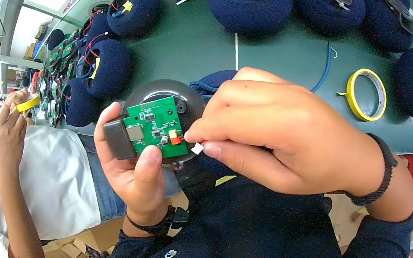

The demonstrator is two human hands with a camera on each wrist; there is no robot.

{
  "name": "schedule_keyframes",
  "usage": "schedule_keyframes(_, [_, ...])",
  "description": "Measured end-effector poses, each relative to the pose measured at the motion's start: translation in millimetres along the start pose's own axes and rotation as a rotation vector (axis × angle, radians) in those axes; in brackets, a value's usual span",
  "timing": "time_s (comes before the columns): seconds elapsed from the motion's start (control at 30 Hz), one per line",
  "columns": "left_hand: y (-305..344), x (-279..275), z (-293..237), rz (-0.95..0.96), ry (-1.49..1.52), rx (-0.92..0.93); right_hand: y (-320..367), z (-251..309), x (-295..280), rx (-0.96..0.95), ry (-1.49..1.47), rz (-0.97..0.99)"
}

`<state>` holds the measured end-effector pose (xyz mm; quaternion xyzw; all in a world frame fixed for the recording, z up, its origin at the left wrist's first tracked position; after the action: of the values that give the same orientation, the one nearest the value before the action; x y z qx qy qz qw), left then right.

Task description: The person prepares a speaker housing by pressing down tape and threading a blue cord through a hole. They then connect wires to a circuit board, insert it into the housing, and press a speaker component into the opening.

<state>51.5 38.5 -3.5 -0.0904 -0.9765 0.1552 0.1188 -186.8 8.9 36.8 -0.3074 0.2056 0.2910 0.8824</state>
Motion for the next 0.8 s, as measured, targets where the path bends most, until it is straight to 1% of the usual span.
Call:
schedule_keyframes(0.1, [-1, 2, 1, -0.008, 0.004, -0.004, -3, -1, -1, -0.024, -0.056, 0.004])
schedule_keyframes(0.2, [0, 1, -1, 0.033, 0.013, -0.007, -3, 3, -2, 0.068, -0.062, 0.09])
schedule_keyframes(0.23, [-1, 1, 0, 0.046, 0.052, -0.005, -4, 4, -2, 0.064, -0.072, 0.078])
schedule_keyframes(0.3, [-3, 1, 1, 0.046, 0.033, -0.001, -5, 5, -2, 0.113, -0.103, 0.104])
schedule_keyframes(0.37, [-4, 4, 2, 0.044, 0.028, 0.009, -4, 3, 1, 0.121, -0.106, 0.079])
schedule_keyframes(0.43, [-4, 4, 1, -0.036, -0.073, -0.014, -5, 3, 2, 0.126, -0.109, 0.059])
schedule_keyframes(0.47, [-3, 3, 2, -0.034, -0.07, -0.015, -6, 3, 2, 0.142, -0.127, 0.055])
schedule_keyframes(0.53, [-3, -1, 2, 0.026, -0.034, -0.014, -5, 3, 1, 0.162, -0.145, 0.053])
schedule_keyframes(0.6, [-4, -2, 1, 0.026, -0.029, -0.014, -4, 1, 0, 0.164, -0.169, 0.025])
schedule_keyframes(0.73, [-4, 0, 0, 0.034, -0.044, -0.001, -4, 9, -4, 0.241, -0.107, 0.038])
schedule_keyframes(0.8, [-3, 3, -1, 0.029, -0.032, -0.004, -4, 11, 0, 0.237, 0.004, -0.014])
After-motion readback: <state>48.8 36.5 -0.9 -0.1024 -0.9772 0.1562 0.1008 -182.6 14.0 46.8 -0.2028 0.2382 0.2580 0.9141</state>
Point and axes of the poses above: each hand's wrist, its own y-axis away from the middle knuckle, its own x-axis out of the palm, z = x × y, the point moved 1 cm from there along -y, towards the middle knuckle, and after that the axes turned 7 degrees about z, right-handed, at the moved point
